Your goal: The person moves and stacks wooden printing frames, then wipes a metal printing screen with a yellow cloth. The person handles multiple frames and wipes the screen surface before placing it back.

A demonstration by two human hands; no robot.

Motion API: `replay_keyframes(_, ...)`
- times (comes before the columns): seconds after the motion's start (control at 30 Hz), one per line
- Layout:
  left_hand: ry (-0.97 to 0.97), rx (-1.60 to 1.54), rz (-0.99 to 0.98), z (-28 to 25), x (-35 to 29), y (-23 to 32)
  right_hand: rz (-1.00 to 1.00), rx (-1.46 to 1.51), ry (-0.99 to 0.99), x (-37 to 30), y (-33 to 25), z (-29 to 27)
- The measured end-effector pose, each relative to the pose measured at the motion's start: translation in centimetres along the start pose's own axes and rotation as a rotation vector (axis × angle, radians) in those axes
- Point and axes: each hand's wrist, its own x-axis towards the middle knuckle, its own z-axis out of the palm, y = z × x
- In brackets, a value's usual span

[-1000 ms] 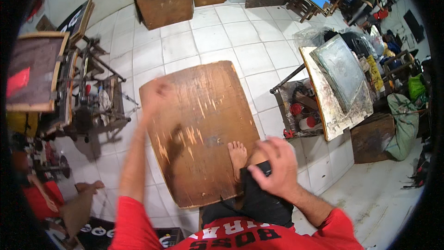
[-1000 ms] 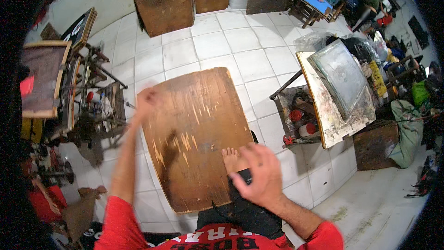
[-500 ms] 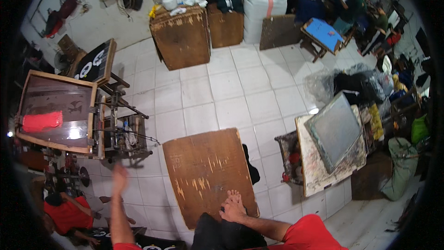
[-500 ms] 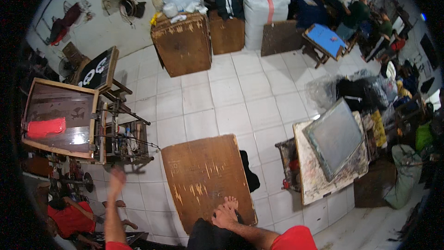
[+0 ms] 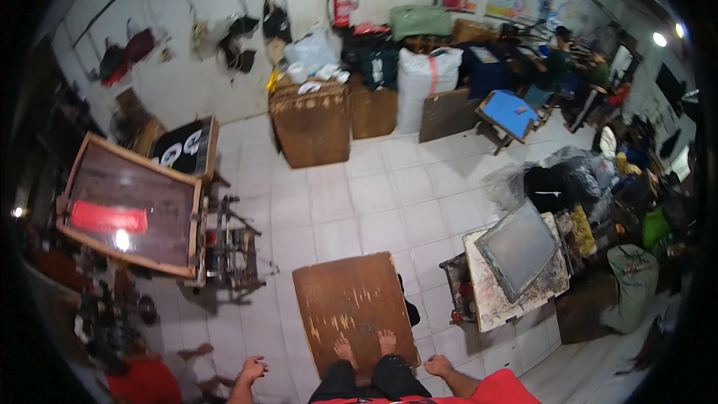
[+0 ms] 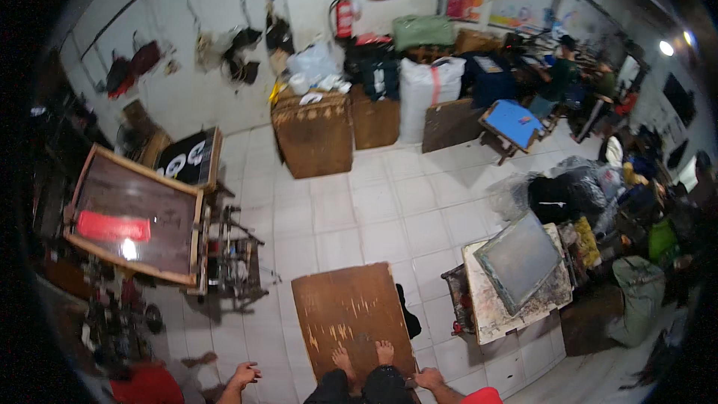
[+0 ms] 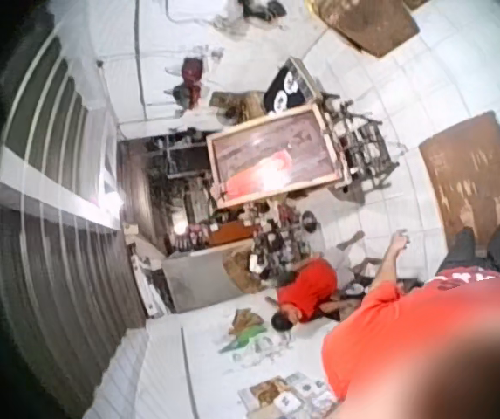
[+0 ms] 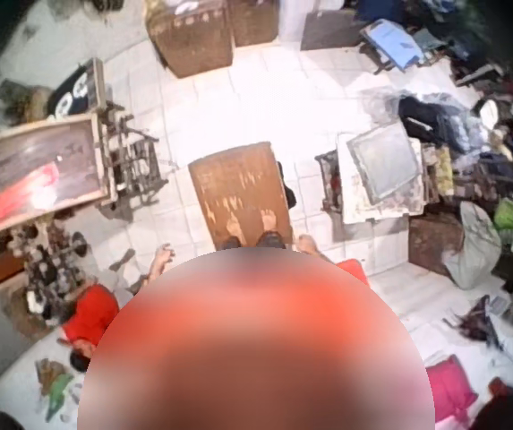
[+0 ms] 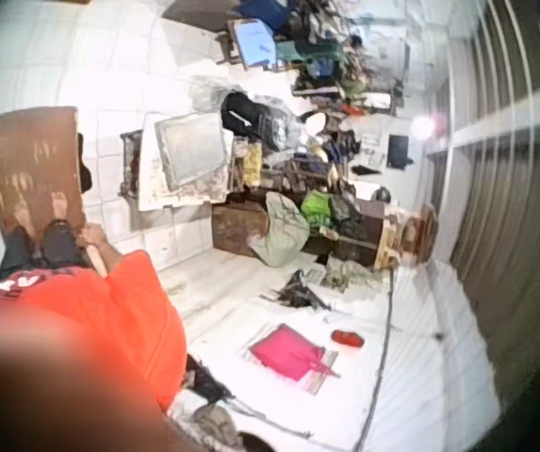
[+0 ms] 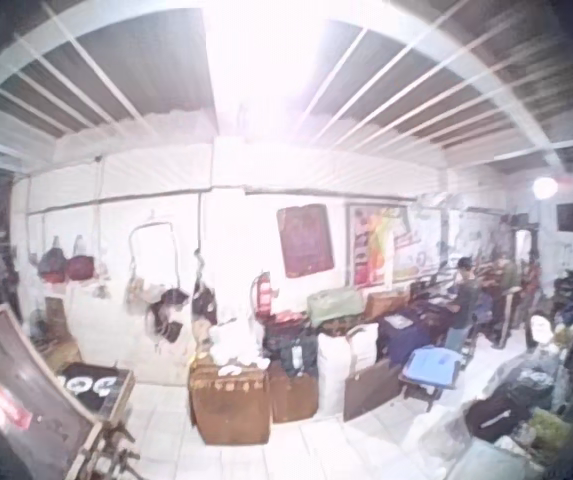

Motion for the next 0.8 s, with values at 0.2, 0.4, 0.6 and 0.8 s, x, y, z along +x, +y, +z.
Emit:
replay_keyframes(0.2,0.163,-0.176,0.370,-4.5,-2.5,12.8,0.003,-0.005,-0.089,-5.5,6.6,2.3)
replay_keyframes(0.4,0.064,0.083,0.153,-2.8,0.1,14.3,0.106,0.378,-0.152,-10.6,3.1,7.2)
replay_keyframes(0.6,-0.440,0.241,0.254,0.5,0.9,13.8,0.139,0.552,-0.155,-12.5,-1.1,7.3)
replay_keyframes(0.8,-0.323,0.280,0.300,5.0,7.4,23.2,0.090,0.471,-0.142,-8.7,-1.6,2.8)
